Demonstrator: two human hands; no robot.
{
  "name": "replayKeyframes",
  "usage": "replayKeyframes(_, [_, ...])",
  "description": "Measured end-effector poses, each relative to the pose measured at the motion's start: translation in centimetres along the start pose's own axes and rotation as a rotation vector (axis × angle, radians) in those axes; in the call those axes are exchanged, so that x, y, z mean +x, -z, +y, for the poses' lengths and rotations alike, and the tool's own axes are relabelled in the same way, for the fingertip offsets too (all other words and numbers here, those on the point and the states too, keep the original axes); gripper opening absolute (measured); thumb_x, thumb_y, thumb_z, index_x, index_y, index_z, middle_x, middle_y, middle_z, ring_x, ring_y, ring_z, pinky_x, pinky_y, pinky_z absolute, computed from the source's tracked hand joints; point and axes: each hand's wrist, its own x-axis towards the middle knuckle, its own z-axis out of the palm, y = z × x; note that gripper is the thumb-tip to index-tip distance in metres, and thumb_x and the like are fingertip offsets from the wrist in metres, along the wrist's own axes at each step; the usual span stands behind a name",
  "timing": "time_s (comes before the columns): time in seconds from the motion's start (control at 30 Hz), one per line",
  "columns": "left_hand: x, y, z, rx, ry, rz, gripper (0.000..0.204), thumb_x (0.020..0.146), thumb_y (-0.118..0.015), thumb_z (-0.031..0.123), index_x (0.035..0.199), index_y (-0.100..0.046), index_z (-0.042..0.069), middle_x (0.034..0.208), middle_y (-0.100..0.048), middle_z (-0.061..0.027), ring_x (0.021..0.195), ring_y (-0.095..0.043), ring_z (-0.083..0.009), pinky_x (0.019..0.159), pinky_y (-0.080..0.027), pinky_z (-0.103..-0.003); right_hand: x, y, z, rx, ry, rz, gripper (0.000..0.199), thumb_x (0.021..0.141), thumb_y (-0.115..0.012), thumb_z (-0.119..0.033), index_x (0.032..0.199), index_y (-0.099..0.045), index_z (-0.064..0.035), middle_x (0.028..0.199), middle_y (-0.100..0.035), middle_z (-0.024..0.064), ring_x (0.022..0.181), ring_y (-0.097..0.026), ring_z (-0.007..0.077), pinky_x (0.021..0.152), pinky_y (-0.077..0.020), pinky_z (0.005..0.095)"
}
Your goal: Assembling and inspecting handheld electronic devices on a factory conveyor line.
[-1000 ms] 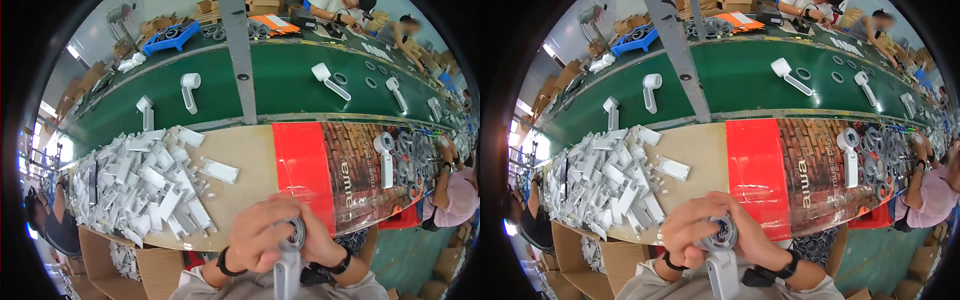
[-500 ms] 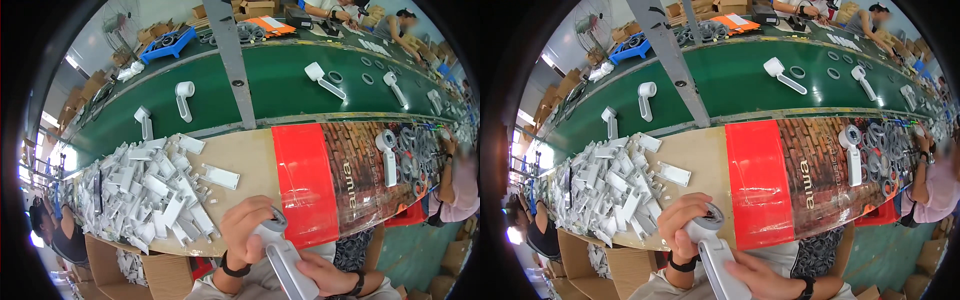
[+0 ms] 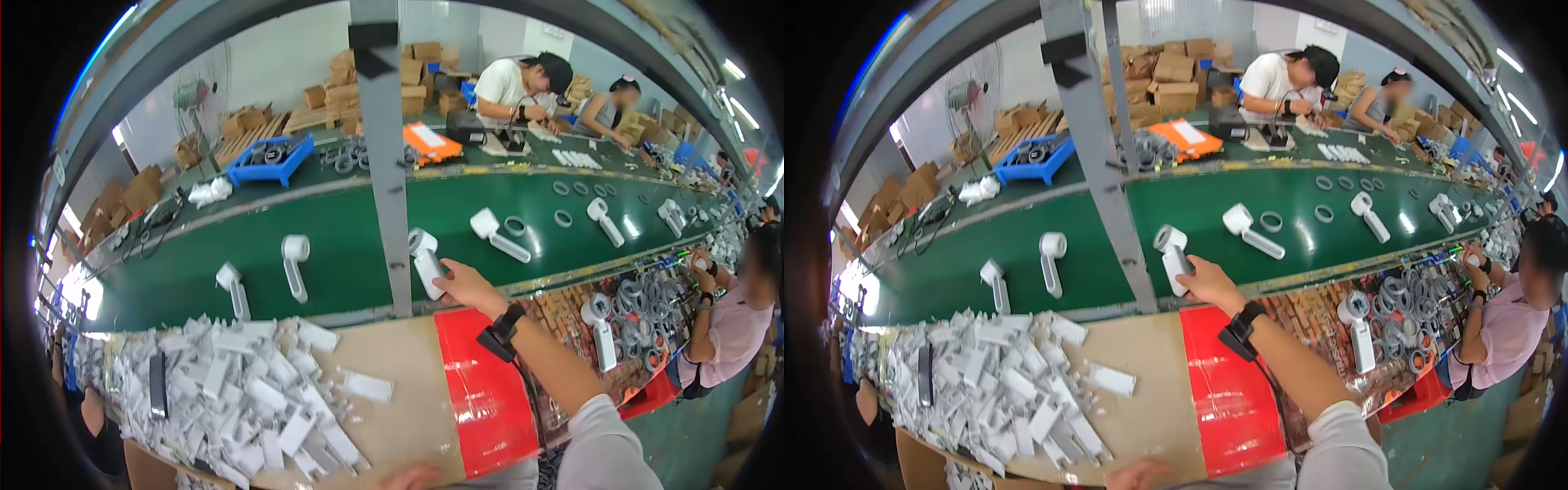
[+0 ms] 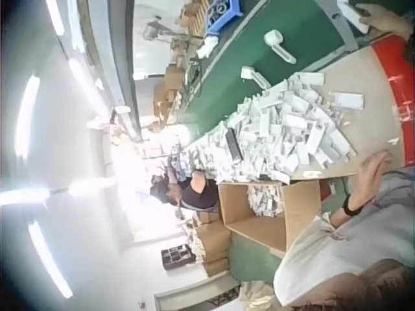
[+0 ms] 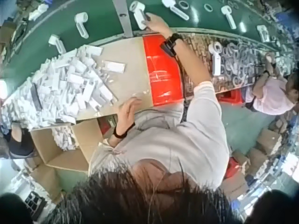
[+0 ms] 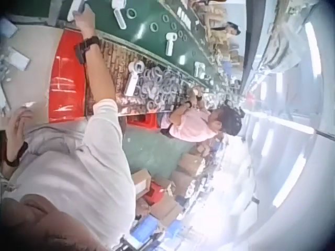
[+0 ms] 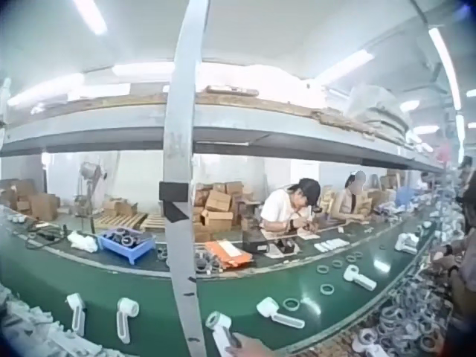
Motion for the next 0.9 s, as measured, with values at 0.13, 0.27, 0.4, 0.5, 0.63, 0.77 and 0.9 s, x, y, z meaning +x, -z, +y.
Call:
replayKeyframes(0.13, [-1.8, 1.0, 0.9, -0.076, 0.019, -0.011, 0.03, 0.092, -0.042, 0.005, 0.121, -0.047, -0.001, 0.11, -0.061, -0.0169, 0.102, -0.059, -0.031, 0.088, -0.045, -0.037, 3.4, 5.2, 0.4, -1.076, 0.423, 0.902, 0.045, 0.069, -0.067, -0.019, 0.108, -0.051, -0.0031, 0.099, -0.058, 0.0153, 0.101, -0.055, 0.0321, 0.082, -0.0453, 0.0412])
replayKeyframes(0.27, [-1.6, 1.0, -1.5, -0.249, 0.047, -0.138, 0.038, 0.093, -0.042, 0.011, 0.129, -0.041, 0.0, 0.124, -0.053, -0.0192, 0.108, -0.055, -0.0305, 0.092, -0.043, -0.037, 3.9, 11.7, 4.3, -1.137, -0.003, 0.595, 0.043, 0.069, -0.068, -0.019, 0.106, -0.052, -0.0026, 0.098, -0.061, 0.0188, 0.097, -0.057, 0.0372, 0.08, -0.0476, 0.044])
replayKeyframes(0.4, [2.2, 1.4, -0.9, 0.077, -0.154, -0.173, 0.046, 0.092, -0.046, 0.018, 0.133, -0.038, -0.002, 0.131, -0.048, -0.0208, 0.119, -0.048, -0.0338, 0.1, -0.036, -0.038, -4.7, 8.8, 2.4, -1.016, 0.195, 0.418, 0.033, 0.072, -0.063, -0.015, 0.101, -0.054, -0.0025, 0.086, -0.063, 0.0209, 0.084, -0.06, 0.039, 0.071, -0.0487, 0.0481])
replayKeyframes(0.5, [6.0, -0.1, 3.5, 0.093, -0.238, 0.188, 0.062, 0.084, -0.058, 0.024, 0.133, -0.036, -0.006, 0.132, -0.046, -0.0195, 0.122, -0.046, -0.0308, 0.102, -0.034, -0.037, -15.3, 2.7, -0.7, -1.017, 0.466, 0.32, 0.038, 0.073, -0.065, -0.016, 0.108, -0.054, -0.0045, 0.096, -0.059, 0.0204, 0.088, -0.059, 0.0385, 0.073, -0.0476, 0.0457])
replayKeyframes(0.63, [9.9, -2.9, 5.3, 0.192, -0.209, 0.256, 0.074, 0.071, -0.069, 0.011, 0.133, -0.03, -0.001, 0.132, -0.038, -0.0166, 0.113, -0.047, -0.0262, 0.095, -0.039, -0.038, -26.1, -2.4, -4.6, -1.24, 0.564, 0.139, 0.057, 0.07, -0.068, -0.021, 0.121, -0.049, -0.0021, 0.091, -0.051, 0.0129, 0.07, -0.056, 0.0269, 0.061, -0.0477, 0.0367])
replayKeyframes(0.77, [9.9, -5.4, 3.0, -0.234, -0.177, 0.328, 0.077, 0.067, -0.067, 0.005, 0.134, -0.029, 0.0, 0.123, -0.041, -0.0101, 0.11, -0.048, -0.0199, 0.095, -0.039, -0.032, -30.3, -4.0, -4.2, -1.057, 0.511, 0.065, 0.063, 0.071, -0.069, -0.024, 0.125, -0.046, -0.0004, 0.093, -0.051, 0.014, 0.077, -0.057, 0.0272, 0.064, -0.0476, 0.0354])
replayKeyframes(0.9, [9.6, -7.0, 3.8, -0.663, -0.043, 0.421, 0.07, 0.07, -0.064, 0.0, 0.132, -0.031, -0.002, 0.123, -0.044, -0.0116, 0.113, -0.046, -0.0208, 0.097, -0.037, -0.033, -30.9, -4.7, -3.2, -1.216, 0.465, 0.242, 0.074, 0.068, -0.074, -0.028, 0.129, -0.041, -0.001, 0.104, -0.051, 0.0167, 0.078, -0.058, 0.0324, 0.066, -0.0491, 0.0365])
